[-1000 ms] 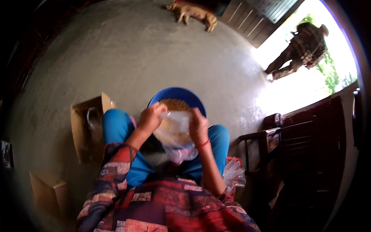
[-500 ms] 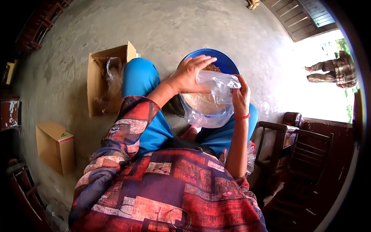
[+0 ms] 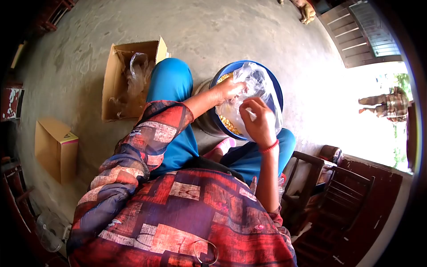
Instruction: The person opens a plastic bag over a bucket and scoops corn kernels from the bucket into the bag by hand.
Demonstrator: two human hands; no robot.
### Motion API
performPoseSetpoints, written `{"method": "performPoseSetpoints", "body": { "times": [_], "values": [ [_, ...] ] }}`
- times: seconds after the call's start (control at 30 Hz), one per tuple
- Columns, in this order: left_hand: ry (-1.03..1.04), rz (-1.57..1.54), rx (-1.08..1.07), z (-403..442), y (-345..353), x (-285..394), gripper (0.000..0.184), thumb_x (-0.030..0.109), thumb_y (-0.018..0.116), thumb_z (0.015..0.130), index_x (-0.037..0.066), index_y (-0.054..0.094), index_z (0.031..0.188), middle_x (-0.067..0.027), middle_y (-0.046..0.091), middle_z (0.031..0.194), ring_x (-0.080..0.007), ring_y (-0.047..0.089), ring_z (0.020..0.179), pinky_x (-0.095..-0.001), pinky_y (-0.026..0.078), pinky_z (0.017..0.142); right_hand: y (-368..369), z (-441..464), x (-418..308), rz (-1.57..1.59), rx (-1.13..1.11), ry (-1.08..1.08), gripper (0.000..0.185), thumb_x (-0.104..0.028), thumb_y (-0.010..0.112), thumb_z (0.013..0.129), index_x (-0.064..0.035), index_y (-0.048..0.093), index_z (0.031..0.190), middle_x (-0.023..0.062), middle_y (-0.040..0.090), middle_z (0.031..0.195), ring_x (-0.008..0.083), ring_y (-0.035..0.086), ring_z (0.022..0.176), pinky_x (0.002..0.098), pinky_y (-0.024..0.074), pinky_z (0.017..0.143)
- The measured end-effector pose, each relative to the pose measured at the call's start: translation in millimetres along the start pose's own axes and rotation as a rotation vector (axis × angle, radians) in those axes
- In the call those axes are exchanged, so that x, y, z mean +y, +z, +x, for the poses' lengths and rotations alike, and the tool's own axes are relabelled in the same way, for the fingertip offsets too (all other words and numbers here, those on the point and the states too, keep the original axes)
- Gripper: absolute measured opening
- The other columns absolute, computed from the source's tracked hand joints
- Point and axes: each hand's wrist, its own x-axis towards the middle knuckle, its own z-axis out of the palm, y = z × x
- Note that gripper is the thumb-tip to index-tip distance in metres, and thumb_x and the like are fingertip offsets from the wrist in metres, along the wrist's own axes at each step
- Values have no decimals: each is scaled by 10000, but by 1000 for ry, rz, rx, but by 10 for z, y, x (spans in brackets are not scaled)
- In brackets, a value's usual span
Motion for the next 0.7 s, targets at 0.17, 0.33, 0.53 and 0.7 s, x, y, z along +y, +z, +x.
{"method": "performPoseSetpoints", "body": {
  "times": [0.17,0.33,0.53,0.7],
  "values": [
    [-141,-239,10,-68,53,-2,248,341,505,838,97,550,833,8,418,570,-72,344,417,-210,276,363,466,-95,564,-389,266,-53,402,-89,626,616,-16,489,987,174,534,911,342,537,804,441,409,739],
    [-376,-278,-257,-180,38,205,341,412,423,869,124,527,719,56,357,463,-44,278,348,-193,205,317,722,-59,758,-319,35,139,199,-79,520,673,-45,585,859,116,597,631,279,588,632,412,422,698],
    [-179,-150,38,-171,2,371,235,313,484,846,97,531,768,53,402,530,-22,288,384,-173,241,339,458,-194,735,-435,-206,313,192,-130,460,724,-82,647,723,159,615,719,288,613,714,381,476,652],
    [271,324,-33,-80,-133,252,38,48,542,753,68,543,786,42,528,705,-53,509,639,-209,431,556,329,-384,870,-410,-334,482,228,-164,460,752,-37,646,786,173,623,809,288,613,784,368,483,696]
  ]
}}
